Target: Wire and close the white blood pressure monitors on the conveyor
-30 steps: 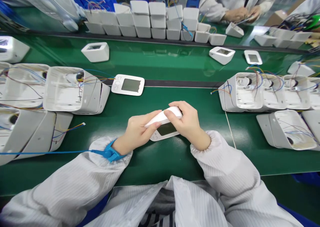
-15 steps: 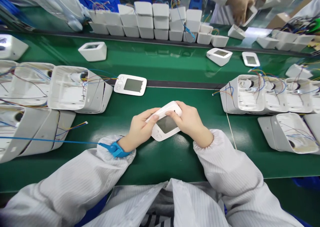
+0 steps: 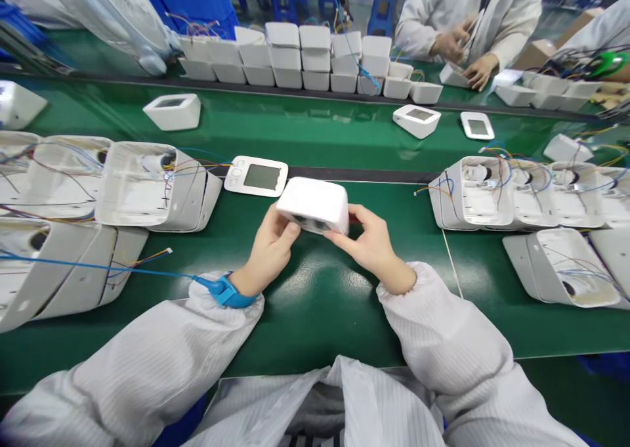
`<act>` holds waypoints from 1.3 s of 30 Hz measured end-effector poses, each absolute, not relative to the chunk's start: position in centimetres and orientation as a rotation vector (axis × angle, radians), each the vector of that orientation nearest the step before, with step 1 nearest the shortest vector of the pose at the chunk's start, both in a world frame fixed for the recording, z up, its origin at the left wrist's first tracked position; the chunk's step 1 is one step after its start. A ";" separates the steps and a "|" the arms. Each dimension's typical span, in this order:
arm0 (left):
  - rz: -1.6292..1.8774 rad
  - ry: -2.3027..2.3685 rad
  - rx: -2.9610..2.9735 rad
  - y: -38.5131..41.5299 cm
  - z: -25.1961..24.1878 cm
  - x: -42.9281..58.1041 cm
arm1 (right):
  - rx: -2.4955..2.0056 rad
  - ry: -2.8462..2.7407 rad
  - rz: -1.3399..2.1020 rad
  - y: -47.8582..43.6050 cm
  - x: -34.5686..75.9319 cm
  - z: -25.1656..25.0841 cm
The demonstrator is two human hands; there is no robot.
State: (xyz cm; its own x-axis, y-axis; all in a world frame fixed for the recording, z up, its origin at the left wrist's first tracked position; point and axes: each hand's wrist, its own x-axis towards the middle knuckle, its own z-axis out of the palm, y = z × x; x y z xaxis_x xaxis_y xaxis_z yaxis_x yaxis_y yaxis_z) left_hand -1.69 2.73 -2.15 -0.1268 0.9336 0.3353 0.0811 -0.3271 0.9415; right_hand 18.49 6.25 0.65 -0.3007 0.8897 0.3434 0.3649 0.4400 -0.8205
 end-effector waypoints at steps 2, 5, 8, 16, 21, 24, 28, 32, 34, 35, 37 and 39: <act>1.549 1.147 1.491 2.7 -2.3 -1.7 | -0.963 -1.974 0.524 6.1 18.7 1.3; 1.467 1.200 1.649 2.1 -1.9 -1.6 | -0.780 -2.206 0.415 5.8 18.9 1.8; 1.409 1.260 1.711 1.5 -1.1 -1.6 | -0.703 -2.316 0.449 5.5 18.9 1.9; 1.428 1.392 1.792 1.3 -0.4 -1.4 | -0.810 -2.252 0.342 5.0 18.4 1.4; 1.402 1.412 1.797 1.4 -0.3 -1.4 | -0.828 -2.273 0.359 5.2 18.3 1.5; 1.399 1.376 1.775 1.5 -0.6 -1.4 | -0.813 -2.309 0.383 5.7 18.6 1.8; 1.375 1.356 1.807 1.8 -1.5 -1.4 | -0.860 -2.259 0.374 7.3 20.0 1.2; 1.280 1.332 1.853 1.9 -1.9 -1.2 | -1.319 -1.979 0.370 9.8 22.0 -0.3; 1.250 1.302 1.876 1.8 -1.7 -1.1 | -1.511 -1.800 0.512 11.1 22.4 -0.9; 1.253 1.280 1.886 1.7 -1.5 -1.1 | -1.555 -1.721 0.594 11.8 22.3 -1.1; 1.270 1.228 1.906 1.5 -1.0 -1.0 | -1.546 -1.576 0.731 13.1 21.3 -1.5; 1.278 1.180 1.931 1.3 -0.7 -1.0 | -1.429 -1.456 0.846 14.4 19.5 -1.8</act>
